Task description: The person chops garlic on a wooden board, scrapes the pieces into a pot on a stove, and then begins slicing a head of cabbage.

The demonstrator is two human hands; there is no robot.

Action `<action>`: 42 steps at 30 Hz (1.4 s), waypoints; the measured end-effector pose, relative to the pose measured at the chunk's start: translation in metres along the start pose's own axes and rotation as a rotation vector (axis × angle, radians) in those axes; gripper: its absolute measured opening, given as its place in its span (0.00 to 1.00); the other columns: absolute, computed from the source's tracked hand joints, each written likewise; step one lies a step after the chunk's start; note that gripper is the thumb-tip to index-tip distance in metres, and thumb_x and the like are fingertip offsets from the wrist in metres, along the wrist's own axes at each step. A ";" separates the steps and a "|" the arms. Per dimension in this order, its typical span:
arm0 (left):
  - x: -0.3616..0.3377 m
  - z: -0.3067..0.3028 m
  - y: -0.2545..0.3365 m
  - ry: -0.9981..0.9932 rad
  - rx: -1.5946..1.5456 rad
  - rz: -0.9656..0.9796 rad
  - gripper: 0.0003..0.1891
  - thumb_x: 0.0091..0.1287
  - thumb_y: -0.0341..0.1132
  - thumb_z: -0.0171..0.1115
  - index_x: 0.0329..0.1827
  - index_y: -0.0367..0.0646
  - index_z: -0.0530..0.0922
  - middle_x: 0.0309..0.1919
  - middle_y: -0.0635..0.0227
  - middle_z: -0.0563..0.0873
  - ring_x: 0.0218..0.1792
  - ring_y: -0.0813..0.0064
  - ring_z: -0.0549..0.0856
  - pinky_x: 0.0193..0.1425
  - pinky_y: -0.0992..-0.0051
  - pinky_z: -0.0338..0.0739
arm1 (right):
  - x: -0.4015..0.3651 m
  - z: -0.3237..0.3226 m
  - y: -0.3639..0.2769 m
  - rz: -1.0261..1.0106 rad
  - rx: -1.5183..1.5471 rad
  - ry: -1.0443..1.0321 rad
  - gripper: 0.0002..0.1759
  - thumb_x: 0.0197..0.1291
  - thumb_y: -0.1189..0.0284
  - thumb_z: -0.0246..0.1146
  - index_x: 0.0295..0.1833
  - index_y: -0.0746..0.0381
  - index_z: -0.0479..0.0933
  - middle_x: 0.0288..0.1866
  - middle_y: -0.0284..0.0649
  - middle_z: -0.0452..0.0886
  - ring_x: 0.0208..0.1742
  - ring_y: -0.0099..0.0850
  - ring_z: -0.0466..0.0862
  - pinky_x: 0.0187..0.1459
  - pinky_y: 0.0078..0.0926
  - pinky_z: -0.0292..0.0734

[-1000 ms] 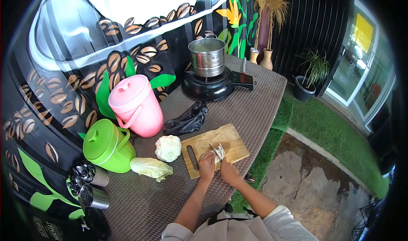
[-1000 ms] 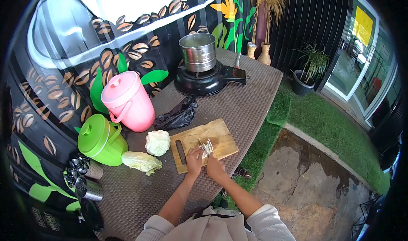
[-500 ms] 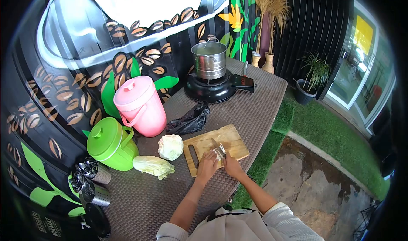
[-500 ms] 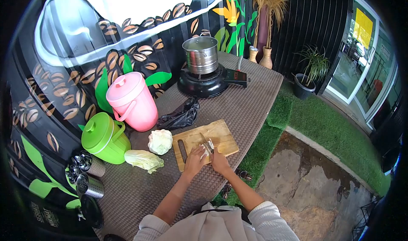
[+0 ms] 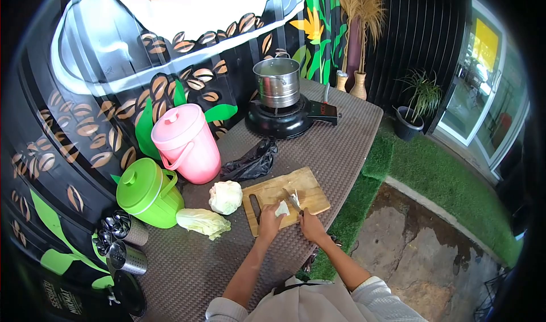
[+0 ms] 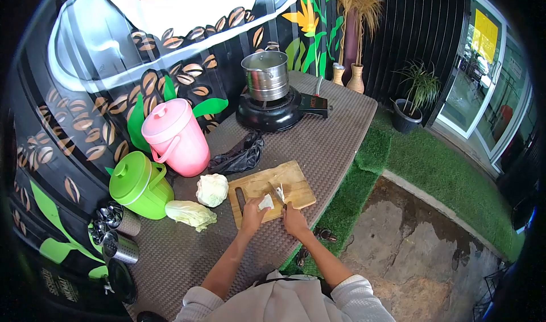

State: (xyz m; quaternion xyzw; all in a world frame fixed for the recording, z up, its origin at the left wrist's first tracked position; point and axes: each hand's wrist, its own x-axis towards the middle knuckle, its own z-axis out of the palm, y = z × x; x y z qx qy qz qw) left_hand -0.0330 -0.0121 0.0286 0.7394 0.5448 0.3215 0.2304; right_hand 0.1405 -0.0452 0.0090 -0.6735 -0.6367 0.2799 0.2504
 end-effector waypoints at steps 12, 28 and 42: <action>0.020 -0.004 0.011 -0.077 -0.216 -0.335 0.20 0.66 0.38 0.63 0.55 0.34 0.76 0.42 0.49 0.85 0.43 0.54 0.84 0.46 0.66 0.77 | -0.008 -0.005 0.006 0.004 0.027 0.024 0.18 0.69 0.63 0.51 0.49 0.69 0.64 0.35 0.69 0.78 0.40 0.66 0.78 0.43 0.62 0.71; 0.002 0.010 -0.012 0.278 -0.114 -0.117 0.24 0.61 0.29 0.66 0.60 0.35 0.70 0.54 0.49 0.76 0.55 0.50 0.76 0.58 0.63 0.72 | -0.028 0.000 -0.006 -0.057 -0.022 -0.065 0.16 0.69 0.65 0.50 0.50 0.68 0.63 0.35 0.68 0.78 0.41 0.66 0.78 0.44 0.61 0.71; 0.010 0.018 -0.017 0.274 -0.464 -0.301 0.22 0.60 0.21 0.65 0.59 0.35 0.73 0.40 0.57 0.86 0.39 0.71 0.85 0.42 0.75 0.79 | -0.007 -0.019 0.003 -0.003 -0.101 -0.079 0.15 0.68 0.66 0.51 0.49 0.68 0.65 0.37 0.66 0.78 0.41 0.63 0.79 0.43 0.59 0.73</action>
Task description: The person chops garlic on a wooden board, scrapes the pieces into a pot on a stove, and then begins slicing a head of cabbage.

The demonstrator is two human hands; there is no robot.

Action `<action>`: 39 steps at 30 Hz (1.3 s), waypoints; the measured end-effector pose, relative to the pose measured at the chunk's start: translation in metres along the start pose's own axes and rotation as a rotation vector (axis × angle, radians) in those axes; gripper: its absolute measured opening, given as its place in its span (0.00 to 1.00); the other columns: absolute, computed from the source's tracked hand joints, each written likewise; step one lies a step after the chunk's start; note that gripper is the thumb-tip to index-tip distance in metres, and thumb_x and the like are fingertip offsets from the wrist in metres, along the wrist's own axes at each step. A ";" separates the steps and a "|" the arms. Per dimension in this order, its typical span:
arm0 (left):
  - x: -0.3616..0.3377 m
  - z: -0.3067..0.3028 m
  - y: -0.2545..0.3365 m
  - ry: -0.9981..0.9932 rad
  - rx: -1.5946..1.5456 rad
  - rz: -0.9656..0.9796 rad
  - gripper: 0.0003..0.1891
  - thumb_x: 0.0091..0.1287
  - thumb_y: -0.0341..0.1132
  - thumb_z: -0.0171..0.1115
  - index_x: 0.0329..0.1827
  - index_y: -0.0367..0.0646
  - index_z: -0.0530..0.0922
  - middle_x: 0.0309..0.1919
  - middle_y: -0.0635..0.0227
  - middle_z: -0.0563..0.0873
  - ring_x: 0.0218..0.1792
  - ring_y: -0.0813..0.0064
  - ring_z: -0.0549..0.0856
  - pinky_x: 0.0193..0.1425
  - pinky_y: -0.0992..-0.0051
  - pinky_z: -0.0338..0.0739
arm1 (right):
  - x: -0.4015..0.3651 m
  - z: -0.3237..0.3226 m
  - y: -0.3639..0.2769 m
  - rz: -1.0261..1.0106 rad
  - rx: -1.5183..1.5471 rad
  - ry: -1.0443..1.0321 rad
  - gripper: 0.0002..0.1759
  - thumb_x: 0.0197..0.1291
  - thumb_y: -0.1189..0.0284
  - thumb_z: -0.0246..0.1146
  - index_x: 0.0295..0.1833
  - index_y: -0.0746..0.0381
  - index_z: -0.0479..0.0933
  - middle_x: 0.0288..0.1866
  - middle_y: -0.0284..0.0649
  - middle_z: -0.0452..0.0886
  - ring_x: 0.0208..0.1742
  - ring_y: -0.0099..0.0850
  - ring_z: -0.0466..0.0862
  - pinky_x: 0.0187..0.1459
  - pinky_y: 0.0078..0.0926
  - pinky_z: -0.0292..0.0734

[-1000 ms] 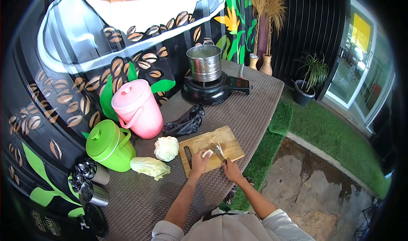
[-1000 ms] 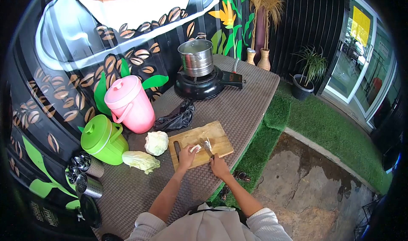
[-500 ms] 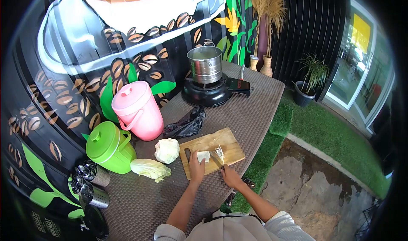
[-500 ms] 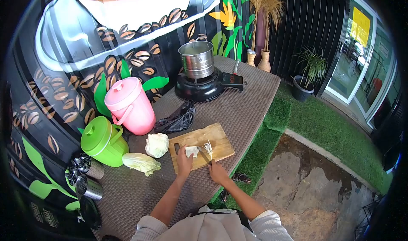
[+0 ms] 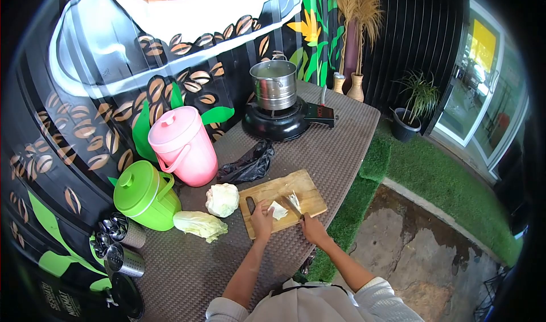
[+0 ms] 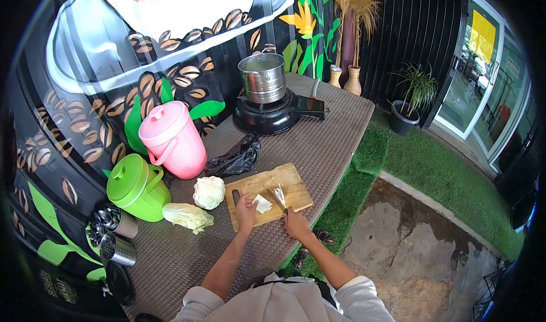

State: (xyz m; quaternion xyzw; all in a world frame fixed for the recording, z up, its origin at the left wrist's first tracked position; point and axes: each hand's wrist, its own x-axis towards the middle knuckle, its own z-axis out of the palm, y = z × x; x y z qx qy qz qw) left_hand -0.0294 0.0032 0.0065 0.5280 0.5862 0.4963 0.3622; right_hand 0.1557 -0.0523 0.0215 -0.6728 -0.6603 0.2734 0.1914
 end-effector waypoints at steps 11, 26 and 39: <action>0.015 0.011 0.012 -0.075 0.110 0.267 0.17 0.53 0.23 0.71 0.47 0.36 0.81 0.37 0.59 0.87 0.38 0.70 0.86 0.41 0.75 0.79 | 0.000 0.000 -0.008 -0.102 0.149 0.118 0.15 0.68 0.67 0.50 0.51 0.69 0.63 0.38 0.66 0.78 0.43 0.64 0.78 0.44 0.59 0.72; 0.005 0.021 0.005 -0.268 0.349 0.407 0.13 0.61 0.34 0.66 0.44 0.33 0.84 0.53 0.51 0.82 0.59 0.54 0.77 0.65 0.63 0.70 | -0.011 0.007 -0.025 0.026 -0.063 0.168 0.14 0.67 0.65 0.51 0.50 0.64 0.64 0.29 0.56 0.81 0.32 0.57 0.82 0.33 0.55 0.76; -0.002 0.024 0.009 -0.176 0.276 0.463 0.14 0.57 0.31 0.69 0.46 0.35 0.84 0.51 0.53 0.84 0.57 0.58 0.80 0.61 0.66 0.74 | -0.009 0.006 -0.036 0.006 -0.268 0.015 0.23 0.56 0.78 0.57 0.56 0.71 0.60 0.30 0.56 0.82 0.34 0.52 0.85 0.36 0.48 0.81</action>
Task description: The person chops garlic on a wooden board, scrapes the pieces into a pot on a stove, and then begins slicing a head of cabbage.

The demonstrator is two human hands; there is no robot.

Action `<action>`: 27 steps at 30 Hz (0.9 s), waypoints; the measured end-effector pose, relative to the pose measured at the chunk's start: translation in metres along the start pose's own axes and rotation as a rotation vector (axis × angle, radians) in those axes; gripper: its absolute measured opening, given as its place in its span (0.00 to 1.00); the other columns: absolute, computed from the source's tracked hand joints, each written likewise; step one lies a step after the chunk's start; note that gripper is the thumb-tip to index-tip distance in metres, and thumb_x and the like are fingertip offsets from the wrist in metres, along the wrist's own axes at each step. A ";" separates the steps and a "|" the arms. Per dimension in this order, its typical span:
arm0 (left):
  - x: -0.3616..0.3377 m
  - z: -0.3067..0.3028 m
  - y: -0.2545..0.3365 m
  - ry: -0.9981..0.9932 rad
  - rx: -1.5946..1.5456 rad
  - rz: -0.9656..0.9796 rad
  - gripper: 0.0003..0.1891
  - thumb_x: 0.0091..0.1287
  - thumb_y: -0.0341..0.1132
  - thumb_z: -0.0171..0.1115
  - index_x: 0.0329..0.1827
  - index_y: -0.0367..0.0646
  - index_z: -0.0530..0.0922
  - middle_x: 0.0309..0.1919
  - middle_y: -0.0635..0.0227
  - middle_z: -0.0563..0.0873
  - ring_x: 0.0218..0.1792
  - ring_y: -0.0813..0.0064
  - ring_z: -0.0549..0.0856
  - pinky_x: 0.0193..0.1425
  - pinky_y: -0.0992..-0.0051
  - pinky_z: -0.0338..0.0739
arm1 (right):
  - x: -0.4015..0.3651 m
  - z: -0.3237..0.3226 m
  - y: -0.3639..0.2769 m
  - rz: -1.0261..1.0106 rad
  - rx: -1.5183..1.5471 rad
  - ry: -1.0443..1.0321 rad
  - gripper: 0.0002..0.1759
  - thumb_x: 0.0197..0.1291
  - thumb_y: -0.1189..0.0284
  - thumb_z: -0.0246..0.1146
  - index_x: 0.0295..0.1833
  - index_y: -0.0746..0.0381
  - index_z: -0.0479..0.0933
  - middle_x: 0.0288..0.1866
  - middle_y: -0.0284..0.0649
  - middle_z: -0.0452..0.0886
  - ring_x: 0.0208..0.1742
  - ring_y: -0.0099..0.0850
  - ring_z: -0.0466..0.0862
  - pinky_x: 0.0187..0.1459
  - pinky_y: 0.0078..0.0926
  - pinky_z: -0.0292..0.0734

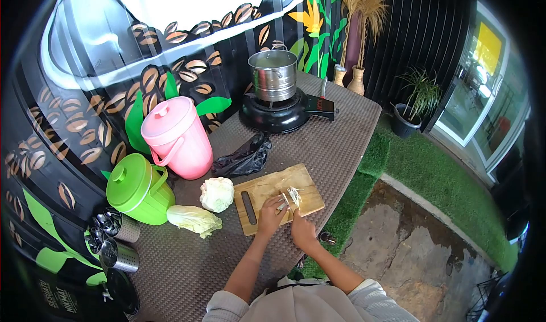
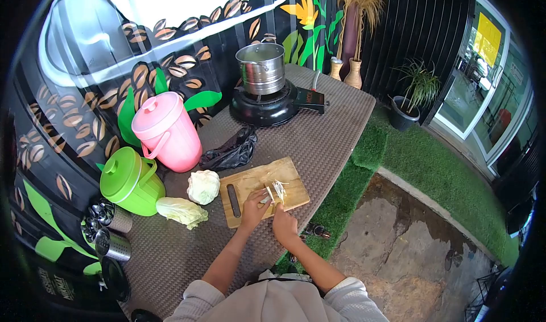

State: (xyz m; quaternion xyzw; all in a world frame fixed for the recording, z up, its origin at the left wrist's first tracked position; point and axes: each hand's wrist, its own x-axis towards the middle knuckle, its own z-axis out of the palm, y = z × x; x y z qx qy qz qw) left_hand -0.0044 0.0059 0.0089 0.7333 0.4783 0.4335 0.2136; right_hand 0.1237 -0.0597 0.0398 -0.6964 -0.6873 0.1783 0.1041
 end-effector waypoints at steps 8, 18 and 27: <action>0.004 -0.003 0.000 -0.012 0.023 -0.012 0.15 0.58 0.33 0.68 0.47 0.35 0.83 0.49 0.56 0.84 0.54 0.58 0.80 0.60 0.64 0.73 | 0.000 0.016 0.010 0.041 0.087 0.066 0.14 0.65 0.71 0.50 0.51 0.68 0.61 0.29 0.58 0.82 0.33 0.56 0.84 0.36 0.52 0.79; 0.003 -0.001 -0.006 -0.047 0.099 0.070 0.18 0.61 0.38 0.65 0.52 0.38 0.82 0.48 0.60 0.81 0.54 0.58 0.77 0.59 0.63 0.70 | -0.003 0.022 0.014 0.052 0.160 0.065 0.12 0.71 0.67 0.46 0.49 0.65 0.60 0.29 0.59 0.81 0.32 0.58 0.83 0.35 0.55 0.77; 0.001 0.002 -0.012 -0.065 0.122 0.063 0.18 0.62 0.39 0.64 0.51 0.37 0.82 0.52 0.59 0.82 0.58 0.56 0.76 0.63 0.63 0.68 | -0.009 0.009 0.010 0.059 0.125 0.031 0.10 0.66 0.73 0.49 0.49 0.66 0.59 0.30 0.58 0.82 0.33 0.55 0.84 0.32 0.50 0.80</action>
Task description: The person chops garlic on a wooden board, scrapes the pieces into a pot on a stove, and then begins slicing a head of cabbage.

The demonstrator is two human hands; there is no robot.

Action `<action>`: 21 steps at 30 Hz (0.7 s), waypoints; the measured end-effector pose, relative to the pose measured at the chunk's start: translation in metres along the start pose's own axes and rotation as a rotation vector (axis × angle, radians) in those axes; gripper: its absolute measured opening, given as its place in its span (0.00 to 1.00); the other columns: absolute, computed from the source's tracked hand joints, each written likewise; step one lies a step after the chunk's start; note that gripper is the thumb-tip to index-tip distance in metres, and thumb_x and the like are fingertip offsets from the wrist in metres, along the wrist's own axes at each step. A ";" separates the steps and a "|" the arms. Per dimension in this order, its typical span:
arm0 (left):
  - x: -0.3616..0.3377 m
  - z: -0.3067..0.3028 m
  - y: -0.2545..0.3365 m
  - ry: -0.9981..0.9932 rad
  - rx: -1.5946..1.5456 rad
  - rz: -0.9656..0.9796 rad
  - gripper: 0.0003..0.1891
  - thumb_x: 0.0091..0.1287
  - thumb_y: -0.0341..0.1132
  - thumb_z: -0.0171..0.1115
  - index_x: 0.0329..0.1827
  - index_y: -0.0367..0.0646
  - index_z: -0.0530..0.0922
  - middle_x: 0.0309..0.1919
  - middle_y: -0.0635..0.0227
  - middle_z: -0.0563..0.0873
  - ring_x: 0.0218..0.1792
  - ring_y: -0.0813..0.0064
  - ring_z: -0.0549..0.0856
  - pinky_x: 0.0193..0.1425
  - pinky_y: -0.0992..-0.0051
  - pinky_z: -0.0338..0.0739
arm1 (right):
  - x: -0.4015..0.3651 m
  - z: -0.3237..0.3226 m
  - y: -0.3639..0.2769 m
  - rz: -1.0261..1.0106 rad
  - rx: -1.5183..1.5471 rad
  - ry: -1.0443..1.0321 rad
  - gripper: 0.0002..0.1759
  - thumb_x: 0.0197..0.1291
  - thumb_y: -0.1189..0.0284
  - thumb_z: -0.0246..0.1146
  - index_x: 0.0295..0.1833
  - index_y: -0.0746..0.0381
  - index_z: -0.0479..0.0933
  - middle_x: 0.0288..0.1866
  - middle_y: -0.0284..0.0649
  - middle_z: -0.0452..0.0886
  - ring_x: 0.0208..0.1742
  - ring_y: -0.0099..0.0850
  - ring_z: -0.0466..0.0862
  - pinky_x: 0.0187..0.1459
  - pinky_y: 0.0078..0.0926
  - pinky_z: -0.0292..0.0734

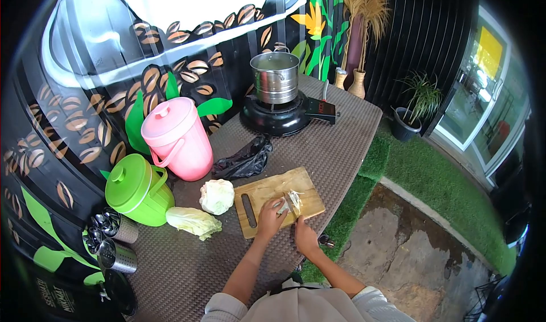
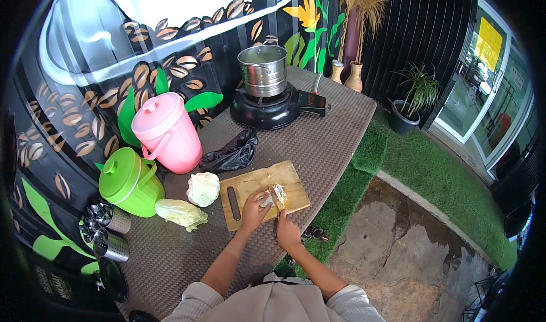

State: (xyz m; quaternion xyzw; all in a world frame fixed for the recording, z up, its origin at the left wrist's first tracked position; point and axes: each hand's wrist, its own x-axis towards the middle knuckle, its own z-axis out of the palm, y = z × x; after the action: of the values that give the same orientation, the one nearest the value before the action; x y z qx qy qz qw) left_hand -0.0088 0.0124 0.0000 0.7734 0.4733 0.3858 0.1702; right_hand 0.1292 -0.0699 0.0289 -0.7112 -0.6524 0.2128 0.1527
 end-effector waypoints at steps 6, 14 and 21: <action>0.000 0.000 0.002 0.012 0.009 -0.010 0.18 0.62 0.39 0.65 0.51 0.37 0.83 0.52 0.59 0.83 0.57 0.57 0.76 0.63 0.63 0.68 | 0.006 0.004 0.005 -0.005 0.044 0.032 0.11 0.70 0.67 0.47 0.48 0.64 0.59 0.29 0.61 0.81 0.33 0.59 0.82 0.33 0.57 0.77; 0.002 -0.005 0.008 0.042 0.018 0.008 0.17 0.59 0.35 0.67 0.50 0.36 0.83 0.52 0.60 0.84 0.55 0.60 0.78 0.61 0.66 0.72 | 0.006 -0.003 -0.002 -0.003 -0.033 -0.041 0.11 0.66 0.73 0.49 0.50 0.65 0.60 0.29 0.59 0.82 0.33 0.57 0.84 0.35 0.52 0.80; 0.001 -0.006 0.009 0.022 -0.008 -0.010 0.18 0.60 0.35 0.67 0.51 0.36 0.82 0.53 0.60 0.84 0.56 0.61 0.78 0.62 0.67 0.71 | 0.010 0.000 -0.001 -0.033 -0.089 -0.035 0.12 0.63 0.76 0.51 0.50 0.65 0.59 0.30 0.59 0.82 0.34 0.54 0.85 0.35 0.48 0.81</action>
State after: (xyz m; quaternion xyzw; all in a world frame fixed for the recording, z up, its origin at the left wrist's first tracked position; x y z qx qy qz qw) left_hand -0.0074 0.0083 0.0098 0.7661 0.4773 0.3954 0.1701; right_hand 0.1290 -0.0597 0.0287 -0.7026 -0.6753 0.1935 0.1132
